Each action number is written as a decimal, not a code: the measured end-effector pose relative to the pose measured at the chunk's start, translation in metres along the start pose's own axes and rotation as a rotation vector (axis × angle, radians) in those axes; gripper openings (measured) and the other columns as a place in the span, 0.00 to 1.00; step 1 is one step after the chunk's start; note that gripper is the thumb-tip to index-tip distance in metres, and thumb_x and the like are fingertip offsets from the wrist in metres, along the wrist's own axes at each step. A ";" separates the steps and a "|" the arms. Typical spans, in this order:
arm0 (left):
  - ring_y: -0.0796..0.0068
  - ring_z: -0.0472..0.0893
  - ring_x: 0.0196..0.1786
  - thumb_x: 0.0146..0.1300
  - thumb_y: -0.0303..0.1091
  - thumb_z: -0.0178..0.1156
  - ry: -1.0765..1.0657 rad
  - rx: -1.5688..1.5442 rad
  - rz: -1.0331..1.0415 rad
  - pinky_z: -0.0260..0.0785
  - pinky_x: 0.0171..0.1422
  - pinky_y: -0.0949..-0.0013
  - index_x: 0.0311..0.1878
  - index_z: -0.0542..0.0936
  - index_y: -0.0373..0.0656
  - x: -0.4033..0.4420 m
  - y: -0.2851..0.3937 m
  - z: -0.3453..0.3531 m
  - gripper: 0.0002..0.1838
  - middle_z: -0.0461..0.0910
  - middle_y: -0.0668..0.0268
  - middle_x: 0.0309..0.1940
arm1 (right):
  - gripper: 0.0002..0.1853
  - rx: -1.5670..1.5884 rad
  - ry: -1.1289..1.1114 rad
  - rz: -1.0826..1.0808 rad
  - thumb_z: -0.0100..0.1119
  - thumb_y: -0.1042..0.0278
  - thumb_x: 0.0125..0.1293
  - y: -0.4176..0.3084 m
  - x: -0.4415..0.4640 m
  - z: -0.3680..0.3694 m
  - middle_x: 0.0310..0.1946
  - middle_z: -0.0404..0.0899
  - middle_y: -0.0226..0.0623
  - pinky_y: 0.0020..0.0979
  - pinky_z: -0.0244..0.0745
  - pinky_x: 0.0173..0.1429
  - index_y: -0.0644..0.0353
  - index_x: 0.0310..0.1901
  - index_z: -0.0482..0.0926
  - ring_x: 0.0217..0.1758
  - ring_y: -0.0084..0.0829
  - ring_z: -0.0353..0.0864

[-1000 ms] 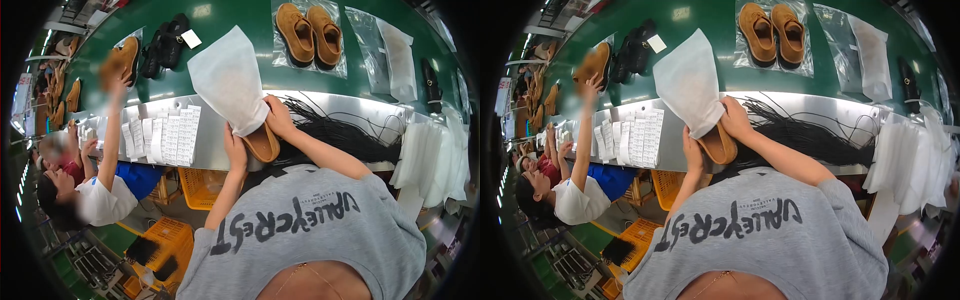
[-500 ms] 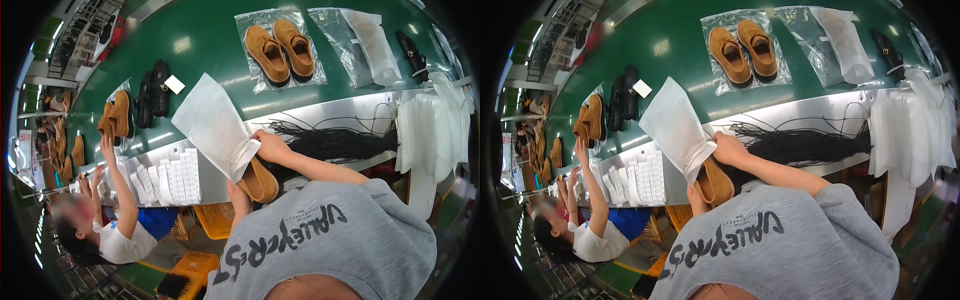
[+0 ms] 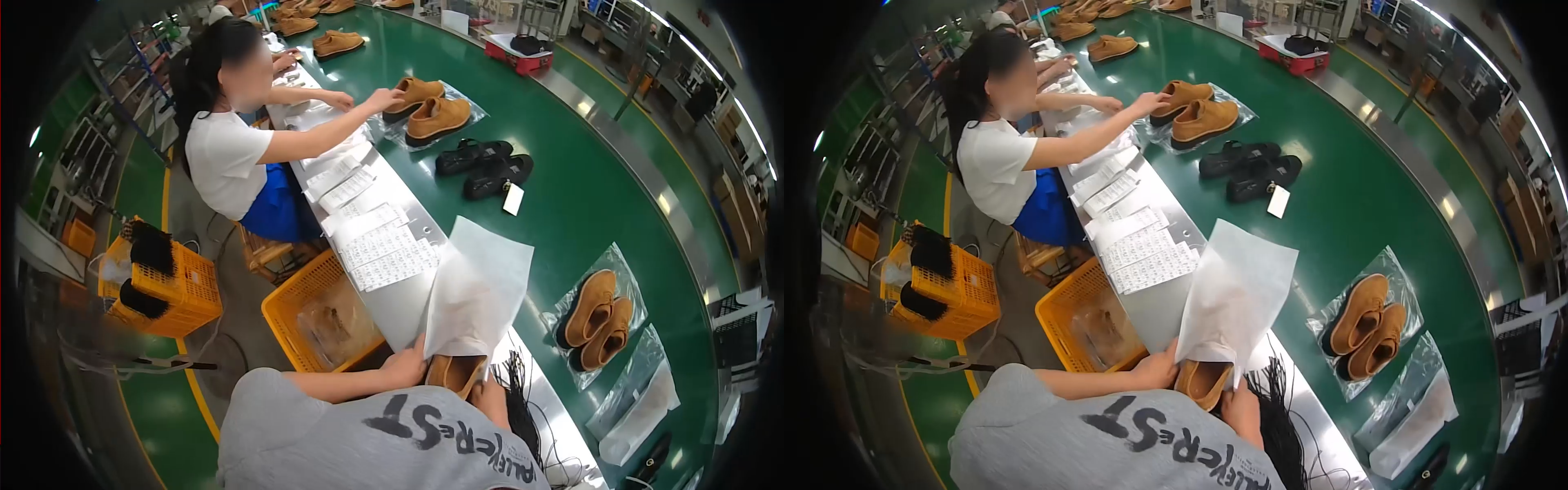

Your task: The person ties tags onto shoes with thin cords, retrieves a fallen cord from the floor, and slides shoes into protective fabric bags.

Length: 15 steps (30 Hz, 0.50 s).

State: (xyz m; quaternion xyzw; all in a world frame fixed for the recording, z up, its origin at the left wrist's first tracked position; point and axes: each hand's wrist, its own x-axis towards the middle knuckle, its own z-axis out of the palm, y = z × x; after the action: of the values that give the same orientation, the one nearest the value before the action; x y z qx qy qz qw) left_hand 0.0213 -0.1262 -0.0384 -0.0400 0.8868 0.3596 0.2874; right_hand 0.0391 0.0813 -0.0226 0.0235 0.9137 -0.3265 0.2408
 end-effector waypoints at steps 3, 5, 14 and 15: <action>0.45 0.76 0.23 0.55 0.30 0.50 0.247 0.214 0.252 0.66 0.30 0.47 0.68 0.42 0.35 -0.011 -0.001 -0.003 0.40 0.75 0.43 0.22 | 0.27 -0.150 0.119 0.040 0.47 0.68 0.57 -0.018 -0.026 -0.002 0.26 0.76 0.56 0.48 0.70 0.35 0.63 0.60 0.58 0.29 0.54 0.76; 0.46 0.75 0.22 0.56 0.30 0.51 0.317 0.210 0.342 0.66 0.29 0.48 0.67 0.43 0.33 -0.022 0.032 -0.029 0.39 0.75 0.48 0.19 | 0.29 -0.349 0.195 -0.018 0.49 0.67 0.57 -0.017 -0.012 -0.011 0.23 0.75 0.54 0.47 0.71 0.34 0.63 0.61 0.58 0.28 0.51 0.77; 0.83 0.64 0.14 0.62 0.34 0.44 0.119 -0.372 0.655 0.58 0.19 0.75 0.51 0.74 0.37 -0.030 0.160 -0.116 0.18 0.68 0.72 0.15 | 0.11 0.464 0.195 -0.136 0.43 0.68 0.60 -0.091 -0.026 -0.190 0.18 0.73 0.30 0.24 0.72 0.24 0.65 0.33 0.75 0.22 0.20 0.73; 0.83 0.63 0.14 0.61 0.32 0.45 -0.043 -0.472 0.682 0.58 0.19 0.75 0.49 0.75 0.37 -0.034 0.172 -0.130 0.16 0.67 0.73 0.14 | 0.11 0.409 0.190 -0.186 0.44 0.67 0.59 -0.101 -0.044 -0.210 0.18 0.73 0.30 0.22 0.72 0.23 0.64 0.34 0.75 0.20 0.19 0.72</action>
State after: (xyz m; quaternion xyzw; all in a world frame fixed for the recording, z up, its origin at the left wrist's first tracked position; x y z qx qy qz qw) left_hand -0.0608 -0.0900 0.1609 0.1986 0.7363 0.6285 0.1531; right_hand -0.0318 0.1349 0.1972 0.0181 0.8454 -0.5217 0.1129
